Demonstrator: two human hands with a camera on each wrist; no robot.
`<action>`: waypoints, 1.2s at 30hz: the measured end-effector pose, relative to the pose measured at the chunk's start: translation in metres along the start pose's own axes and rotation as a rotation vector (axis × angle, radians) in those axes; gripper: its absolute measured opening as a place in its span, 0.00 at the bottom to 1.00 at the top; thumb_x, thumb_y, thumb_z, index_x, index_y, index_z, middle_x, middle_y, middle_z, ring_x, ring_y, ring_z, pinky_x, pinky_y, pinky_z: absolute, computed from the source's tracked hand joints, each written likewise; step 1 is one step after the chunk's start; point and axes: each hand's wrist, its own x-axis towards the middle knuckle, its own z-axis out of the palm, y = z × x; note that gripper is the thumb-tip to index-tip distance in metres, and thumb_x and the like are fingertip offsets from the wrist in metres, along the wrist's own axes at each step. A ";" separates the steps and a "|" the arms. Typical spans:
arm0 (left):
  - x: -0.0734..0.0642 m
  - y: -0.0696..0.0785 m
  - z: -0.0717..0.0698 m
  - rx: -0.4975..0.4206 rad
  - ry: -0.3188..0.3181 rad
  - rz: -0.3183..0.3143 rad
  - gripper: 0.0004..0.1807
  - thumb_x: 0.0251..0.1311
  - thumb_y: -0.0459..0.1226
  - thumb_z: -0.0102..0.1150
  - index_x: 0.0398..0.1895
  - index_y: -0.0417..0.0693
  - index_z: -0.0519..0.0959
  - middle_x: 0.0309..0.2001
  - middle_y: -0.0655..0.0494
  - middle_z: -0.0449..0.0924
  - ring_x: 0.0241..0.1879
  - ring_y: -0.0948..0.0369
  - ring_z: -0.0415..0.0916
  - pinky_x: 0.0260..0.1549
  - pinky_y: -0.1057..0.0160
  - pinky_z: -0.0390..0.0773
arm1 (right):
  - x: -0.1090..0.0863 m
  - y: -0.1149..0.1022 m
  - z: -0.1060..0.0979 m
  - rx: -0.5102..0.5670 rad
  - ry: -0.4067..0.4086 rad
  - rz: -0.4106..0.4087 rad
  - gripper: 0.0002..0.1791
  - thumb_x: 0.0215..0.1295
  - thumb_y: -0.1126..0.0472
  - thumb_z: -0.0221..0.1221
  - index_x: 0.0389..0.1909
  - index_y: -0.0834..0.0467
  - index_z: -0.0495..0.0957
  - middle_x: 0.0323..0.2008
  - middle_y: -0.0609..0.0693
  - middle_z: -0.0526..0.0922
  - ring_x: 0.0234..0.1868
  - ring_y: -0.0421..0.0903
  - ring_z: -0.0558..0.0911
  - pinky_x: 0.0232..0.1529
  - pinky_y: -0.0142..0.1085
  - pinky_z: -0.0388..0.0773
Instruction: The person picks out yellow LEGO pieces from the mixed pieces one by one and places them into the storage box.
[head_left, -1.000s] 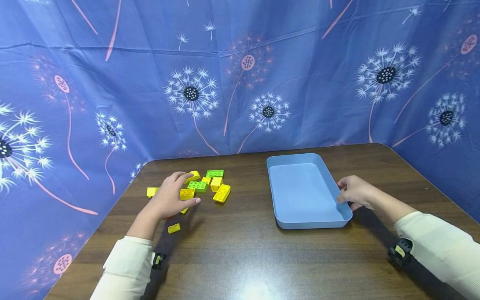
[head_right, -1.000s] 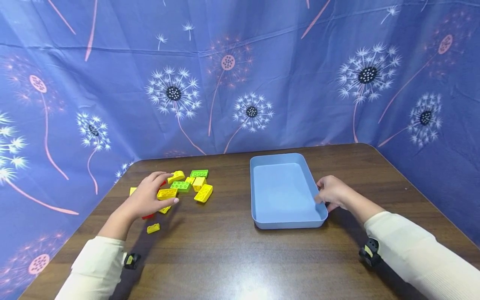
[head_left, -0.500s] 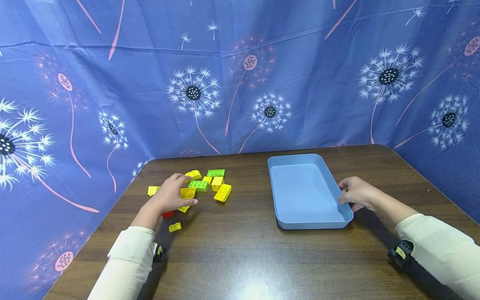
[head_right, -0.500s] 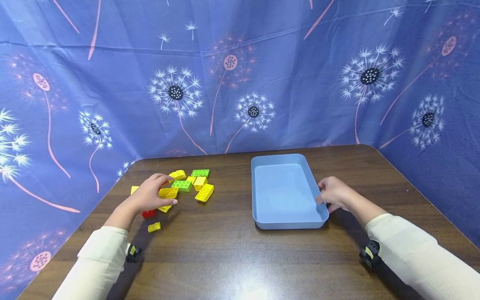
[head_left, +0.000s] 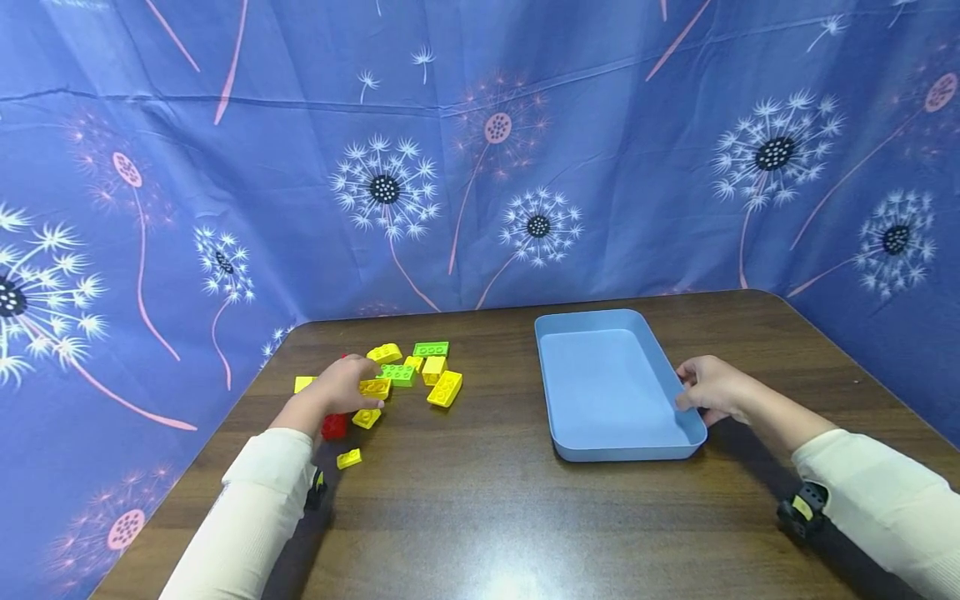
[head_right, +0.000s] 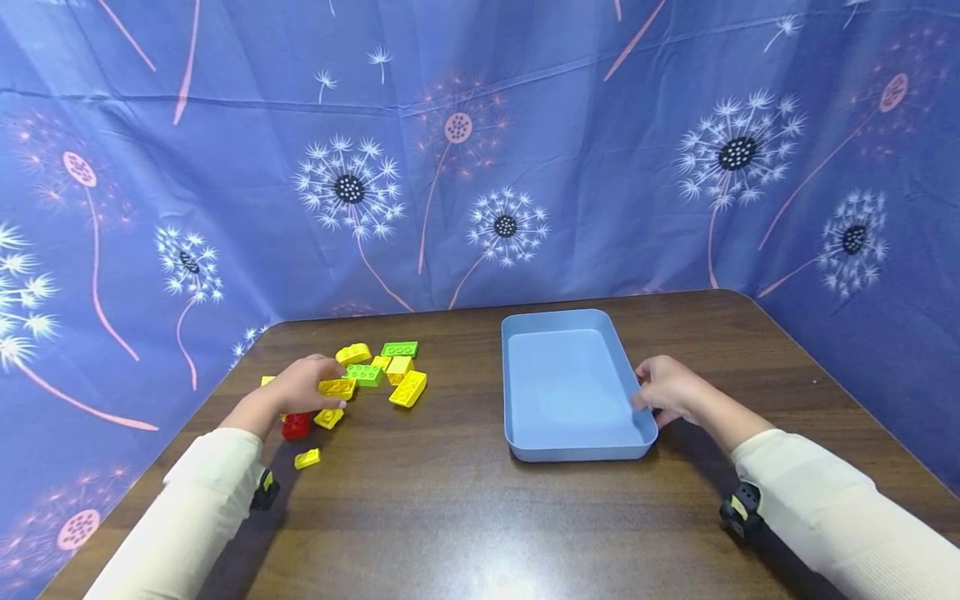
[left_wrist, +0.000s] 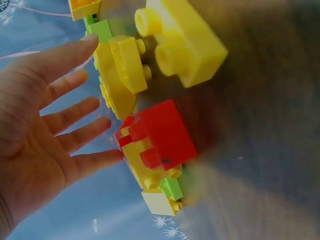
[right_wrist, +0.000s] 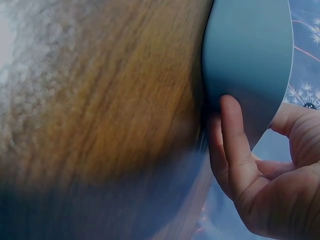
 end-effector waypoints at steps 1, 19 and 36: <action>0.002 0.000 -0.001 0.004 -0.011 0.000 0.27 0.52 0.40 0.72 0.52 0.34 0.78 0.50 0.39 0.78 0.53 0.42 0.73 0.55 0.44 0.72 | 0.000 0.000 0.000 -0.003 0.002 0.001 0.28 0.55 0.74 0.60 0.54 0.81 0.61 0.34 0.59 0.71 0.38 0.50 0.78 0.33 0.50 0.83; 0.029 0.011 -0.005 0.088 -0.135 -0.033 0.18 0.39 0.21 0.65 0.38 0.39 0.83 0.38 0.50 0.82 0.38 0.54 0.76 0.39 0.54 0.80 | -0.001 0.001 0.001 0.014 0.011 -0.006 0.29 0.53 0.74 0.60 0.54 0.81 0.61 0.33 0.59 0.71 0.37 0.50 0.78 0.33 0.50 0.83; 0.025 0.012 -0.005 0.038 -0.137 -0.031 0.16 0.40 0.21 0.66 0.35 0.43 0.82 0.37 0.51 0.80 0.39 0.54 0.75 0.36 0.55 0.79 | -0.004 0.003 0.001 0.056 0.005 -0.009 0.28 0.54 0.75 0.60 0.53 0.82 0.61 0.33 0.57 0.68 0.36 0.49 0.77 0.34 0.51 0.83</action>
